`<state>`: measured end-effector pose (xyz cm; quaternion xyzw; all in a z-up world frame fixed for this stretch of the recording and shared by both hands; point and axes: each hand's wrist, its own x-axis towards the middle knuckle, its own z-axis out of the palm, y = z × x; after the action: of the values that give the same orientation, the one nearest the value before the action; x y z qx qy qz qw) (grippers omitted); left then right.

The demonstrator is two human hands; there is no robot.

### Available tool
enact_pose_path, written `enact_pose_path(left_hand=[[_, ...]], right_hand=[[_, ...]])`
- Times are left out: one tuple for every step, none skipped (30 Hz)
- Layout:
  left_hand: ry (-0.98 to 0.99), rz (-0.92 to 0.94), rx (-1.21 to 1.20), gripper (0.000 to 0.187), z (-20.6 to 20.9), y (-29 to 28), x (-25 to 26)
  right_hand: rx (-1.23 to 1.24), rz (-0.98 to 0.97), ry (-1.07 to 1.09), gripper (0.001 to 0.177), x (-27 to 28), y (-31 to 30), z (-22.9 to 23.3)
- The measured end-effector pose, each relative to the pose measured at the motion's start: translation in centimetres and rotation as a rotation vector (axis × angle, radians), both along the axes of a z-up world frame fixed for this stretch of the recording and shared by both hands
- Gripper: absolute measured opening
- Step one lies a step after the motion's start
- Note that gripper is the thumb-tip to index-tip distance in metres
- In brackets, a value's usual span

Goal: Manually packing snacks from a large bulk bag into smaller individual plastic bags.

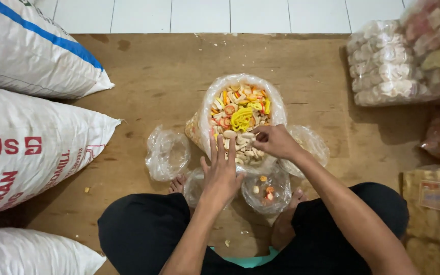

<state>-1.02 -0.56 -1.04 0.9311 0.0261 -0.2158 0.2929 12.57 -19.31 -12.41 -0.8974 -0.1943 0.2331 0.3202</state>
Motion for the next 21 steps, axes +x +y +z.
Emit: enact_pose_path(left_hand=[[-0.001,-0.003,-0.004,0.098,-1.0,-0.2,0.1],[-0.065,-0.007,0.009,0.097,-2.0,-0.4,0.2],[-0.129,-0.009,0.023,0.096,-3.0,-0.5,0.2],[-0.130,-0.010,0.020,0.096,-3.0,-0.8,0.2],[-0.188,0.010,-0.026,0.092,-3.1,-1.0,0.3],[-0.245,0.031,-0.071,0.089,-3.1,-1.3,0.3],[-0.243,0.030,-0.070,0.089,-4.1,-1.4,0.3],[-0.365,0.049,-0.044,0.081,-5.2,-1.6,0.3],[-0.486,0.060,-0.022,0.074,-6.2,-2.0,0.4],[-0.482,0.054,-0.024,0.074,-6.9,-2.3,0.4],[-0.535,0.046,-0.014,0.071,-7.6,-2.4,0.4],[-0.589,0.037,-0.005,0.067,-8.2,-2.6,0.5],[-0.589,0.029,-0.006,0.067,-8.8,-2.7,0.5],[-0.622,0.036,-0.023,0.066,-9.5,-2.8,0.6],[-0.653,0.045,-0.040,0.064,-10.2,-2.9,0.6],[-0.652,0.039,-0.041,0.064,-10.8,-3.0,0.6],[-0.660,0.045,-0.036,0.061,-11.4,-3.0,0.7],[-0.669,0.052,-0.031,0.058,-12.0,-3.0,0.8],[-0.666,0.050,-0.033,0.058,-12.0,-3.0,0.7],[-0.682,0.037,-0.023,0.053,-12.1,-3.0,0.7],[-0.702,0.026,-0.013,0.048,-12.1,-2.9,0.8]], right_hand=[[-0.004,-0.003,-0.001,0.035,-0.2,-0.1,1.7],[0.204,-0.160,0.206,0.035,-0.4,-0.2,3.3],[0.414,-0.316,0.413,0.034,-0.7,-0.2,5.0],[0.411,-0.318,0.411,0.034,-0.7,-0.6,4.8],[0.449,-0.327,0.454,0.029,-0.8,-0.9,4.6],[0.487,-0.335,0.497,0.023,-0.8,-1.1,4.3],[0.488,-0.336,0.499,0.023,-1.0,-1.2,4.4],[0.499,-0.313,0.513,0.023,-1.1,-1.3,4.4],[0.510,-0.298,0.526,0.022,-1.4,-1.7,4.4],[0.511,-0.306,0.528,0.022,-1.7,-1.8,4.8],[0.522,-0.303,0.542,0.022,-2.0,-1.9,5.3],[0.532,-0.300,0.555,0.022,-2.3,-1.9,5.8],[0.536,-0.308,0.553,0.022,-2.3,-2.1,5.7],[0.526,-0.315,0.595,0.021,-2.4,-2.3,5.7],[0.515,-0.320,0.639,0.021,-2.5,-2.5,5.6],[0.518,-0.326,0.639,0.021,-2.8,-2.5,5.5],[0.537,-0.335,0.698,0.022,-3.0,-2.5,5.5],[0.556,-0.343,0.758,0.024,-3.3,-2.5,5.4],[0.556,-0.347,0.760,0.024,-3.4,-2.7,4.7],[0.571,-0.366,0.786,0.021,-3.5,-3.0,4.0],[0.587,-0.382,0.808,0.018,-3.4,-3.1,3.4]])
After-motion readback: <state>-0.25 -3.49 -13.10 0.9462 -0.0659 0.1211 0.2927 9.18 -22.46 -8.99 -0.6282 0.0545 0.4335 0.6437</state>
